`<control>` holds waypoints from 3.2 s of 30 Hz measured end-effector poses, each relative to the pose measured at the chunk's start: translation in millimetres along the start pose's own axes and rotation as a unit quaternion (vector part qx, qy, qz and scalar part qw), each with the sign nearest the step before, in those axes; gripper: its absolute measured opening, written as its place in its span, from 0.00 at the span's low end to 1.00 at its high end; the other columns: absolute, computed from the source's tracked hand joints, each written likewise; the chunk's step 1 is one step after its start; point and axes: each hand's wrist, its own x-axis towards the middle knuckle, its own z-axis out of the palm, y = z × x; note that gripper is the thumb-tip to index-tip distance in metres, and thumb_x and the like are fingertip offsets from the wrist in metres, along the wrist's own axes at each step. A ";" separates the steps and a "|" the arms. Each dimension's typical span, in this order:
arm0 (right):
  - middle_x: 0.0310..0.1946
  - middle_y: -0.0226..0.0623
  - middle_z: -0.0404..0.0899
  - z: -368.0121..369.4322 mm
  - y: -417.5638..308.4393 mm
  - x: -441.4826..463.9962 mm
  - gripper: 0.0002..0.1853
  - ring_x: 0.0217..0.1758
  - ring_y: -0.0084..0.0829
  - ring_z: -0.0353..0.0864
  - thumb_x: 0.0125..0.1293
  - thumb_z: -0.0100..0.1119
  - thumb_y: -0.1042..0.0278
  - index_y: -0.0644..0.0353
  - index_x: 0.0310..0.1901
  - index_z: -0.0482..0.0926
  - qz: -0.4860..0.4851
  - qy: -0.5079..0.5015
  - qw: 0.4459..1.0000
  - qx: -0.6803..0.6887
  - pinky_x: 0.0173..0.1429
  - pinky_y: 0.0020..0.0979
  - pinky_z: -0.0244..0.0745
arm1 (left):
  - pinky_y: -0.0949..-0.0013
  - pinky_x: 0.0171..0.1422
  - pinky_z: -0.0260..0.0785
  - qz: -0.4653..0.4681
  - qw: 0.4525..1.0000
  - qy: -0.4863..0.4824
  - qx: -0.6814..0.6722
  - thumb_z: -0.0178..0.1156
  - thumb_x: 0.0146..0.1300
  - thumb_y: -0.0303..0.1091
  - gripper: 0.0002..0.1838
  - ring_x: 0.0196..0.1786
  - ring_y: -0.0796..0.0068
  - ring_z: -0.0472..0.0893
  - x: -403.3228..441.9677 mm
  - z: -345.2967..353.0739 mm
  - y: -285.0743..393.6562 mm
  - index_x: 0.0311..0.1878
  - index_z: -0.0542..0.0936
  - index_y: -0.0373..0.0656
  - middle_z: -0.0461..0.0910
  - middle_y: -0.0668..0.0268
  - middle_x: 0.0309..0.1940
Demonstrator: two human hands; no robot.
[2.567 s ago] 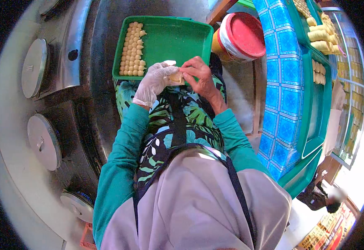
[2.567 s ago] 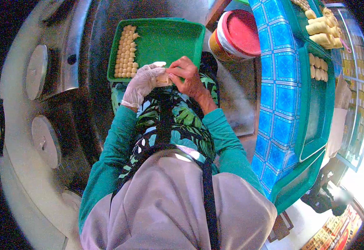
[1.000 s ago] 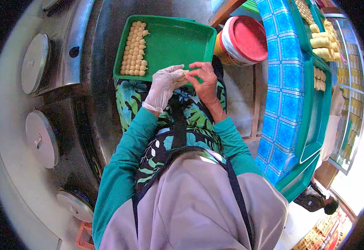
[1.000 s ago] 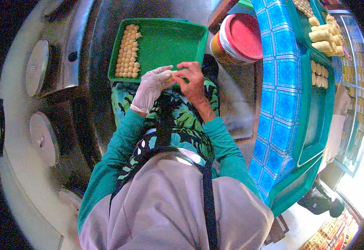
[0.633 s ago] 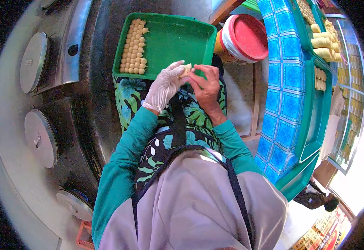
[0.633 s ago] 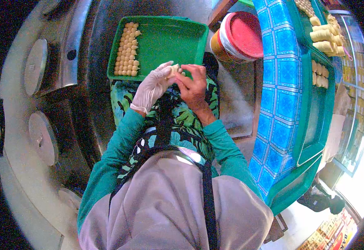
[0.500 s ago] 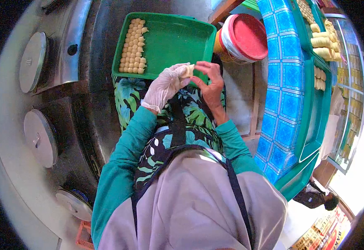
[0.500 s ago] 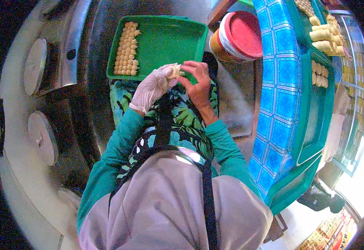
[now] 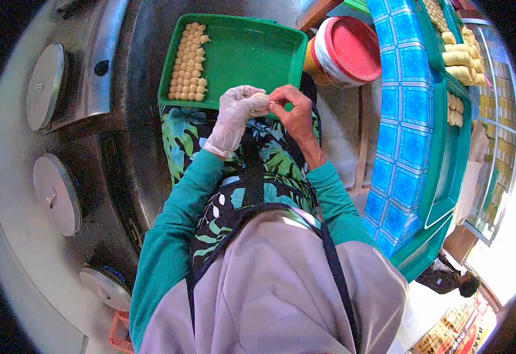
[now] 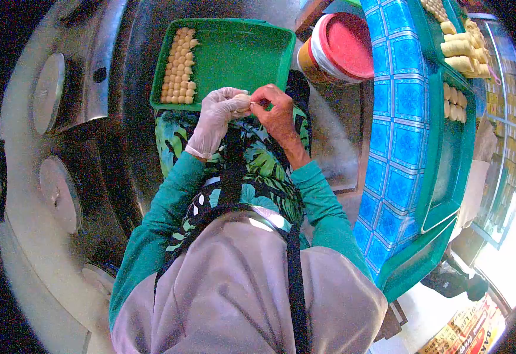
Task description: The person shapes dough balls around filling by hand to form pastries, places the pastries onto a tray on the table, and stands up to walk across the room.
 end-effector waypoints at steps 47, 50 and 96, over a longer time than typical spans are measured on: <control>0.36 0.39 0.82 28.6 -18.4 24.9 0.12 0.39 0.35 0.82 0.55 0.67 0.75 0.61 0.42 0.82 0.376 0.025 0.708 0.597 0.43 0.35 0.77 | 0.70 0.47 0.78 0.127 0.992 -0.022 0.013 0.67 0.53 0.22 0.19 0.40 0.70 0.83 -16.1 1.2 28.5 0.50 0.78 0.30 0.82 0.57 0.41; 0.42 0.42 0.81 33.6 -41.5 13.2 0.14 0.45 0.39 0.79 0.59 0.63 0.73 0.62 0.48 0.80 0.296 0.098 0.874 0.373 0.48 0.40 0.75 | 0.70 0.47 0.78 0.126 0.990 -0.005 -0.062 0.65 0.55 0.22 0.20 0.41 0.70 0.83 -13.2 1.1 21.3 0.52 0.77 0.31 0.82 0.57 0.42; 0.52 0.36 0.80 -0.7 -23.3 9.2 0.36 0.50 0.39 0.76 0.45 0.75 0.59 0.58 0.58 0.75 -0.059 0.112 0.990 -0.054 0.59 0.41 0.64 | 0.63 0.61 0.69 0.017 0.951 -0.139 -0.275 0.48 0.73 0.36 0.17 0.54 0.66 0.76 -11.9 39.6 16.5 0.55 0.72 0.33 0.75 0.57 0.54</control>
